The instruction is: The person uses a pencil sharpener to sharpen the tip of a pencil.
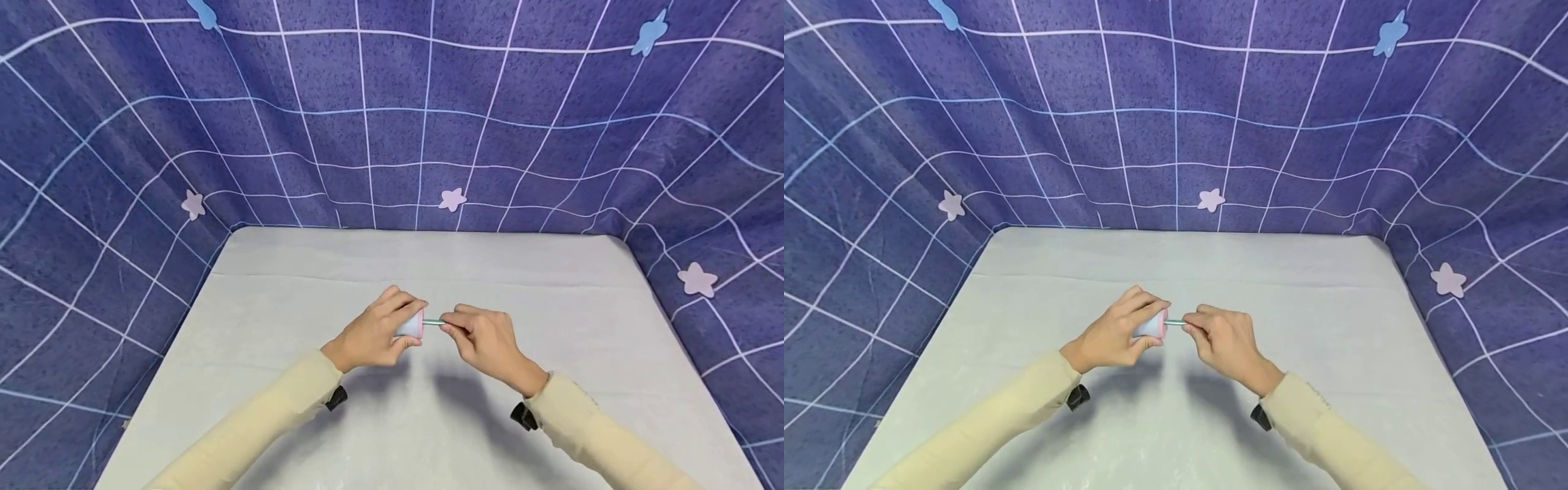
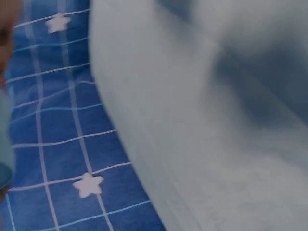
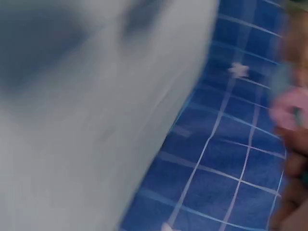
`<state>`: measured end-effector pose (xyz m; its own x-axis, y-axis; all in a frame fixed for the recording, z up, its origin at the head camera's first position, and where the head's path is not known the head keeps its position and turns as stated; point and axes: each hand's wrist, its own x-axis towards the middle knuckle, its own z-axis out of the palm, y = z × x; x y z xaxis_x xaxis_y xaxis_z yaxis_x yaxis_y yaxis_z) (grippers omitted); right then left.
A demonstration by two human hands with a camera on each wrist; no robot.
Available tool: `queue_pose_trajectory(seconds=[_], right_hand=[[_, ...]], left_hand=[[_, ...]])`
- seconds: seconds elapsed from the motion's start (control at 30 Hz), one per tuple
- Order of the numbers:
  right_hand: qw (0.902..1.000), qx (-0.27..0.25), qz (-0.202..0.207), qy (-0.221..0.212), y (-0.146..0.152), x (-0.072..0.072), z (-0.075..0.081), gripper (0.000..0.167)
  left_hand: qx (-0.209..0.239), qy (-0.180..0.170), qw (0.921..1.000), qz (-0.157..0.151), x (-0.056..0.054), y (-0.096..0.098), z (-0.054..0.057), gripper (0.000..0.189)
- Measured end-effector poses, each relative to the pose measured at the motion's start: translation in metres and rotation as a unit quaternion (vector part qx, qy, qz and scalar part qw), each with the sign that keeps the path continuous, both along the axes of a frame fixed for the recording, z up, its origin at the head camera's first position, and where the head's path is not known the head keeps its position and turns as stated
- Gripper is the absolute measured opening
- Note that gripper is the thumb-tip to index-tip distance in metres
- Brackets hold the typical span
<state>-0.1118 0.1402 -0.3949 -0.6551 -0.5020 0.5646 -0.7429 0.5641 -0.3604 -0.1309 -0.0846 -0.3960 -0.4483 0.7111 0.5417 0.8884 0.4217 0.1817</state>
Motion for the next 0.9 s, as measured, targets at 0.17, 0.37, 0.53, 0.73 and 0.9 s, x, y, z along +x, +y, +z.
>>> queue_pose_trajectory(seconds=[0.17, 0.37, 0.53, 0.73, 0.9], right_hand=[[0.8906, -0.072, 0.037, -0.448, 0.006, -0.01, 0.008, 0.018], [0.8126, -0.098, 0.043, -0.573, 0.009, -0.016, -0.008, 0.023], [0.9008, -0.05, 0.027, -0.43, 0.003, -0.014, -0.018, 0.015], [0.9947, 0.017, -0.036, -0.095, 0.0, -0.009, -0.029, 0.016], [0.993, 0.045, -0.042, 0.101, 0.003, -0.012, -0.036, 0.013]], left_hand=[[-0.041, 0.175, 0.9837, -0.003, 0.0, 0.002, -0.021, 0.049], [-0.051, 0.241, 0.9693, -0.003, -0.002, 0.002, -0.043, 0.043], [-0.076, 0.193, 0.9781, 0.018, -0.005, -0.004, -0.044, 0.052], [-0.063, 0.108, 0.9917, 0.03, -0.013, -0.008, -0.028, 0.055], [-0.035, -0.011, 0.9987, 0.036, -0.015, -0.007, -0.014, 0.053]])
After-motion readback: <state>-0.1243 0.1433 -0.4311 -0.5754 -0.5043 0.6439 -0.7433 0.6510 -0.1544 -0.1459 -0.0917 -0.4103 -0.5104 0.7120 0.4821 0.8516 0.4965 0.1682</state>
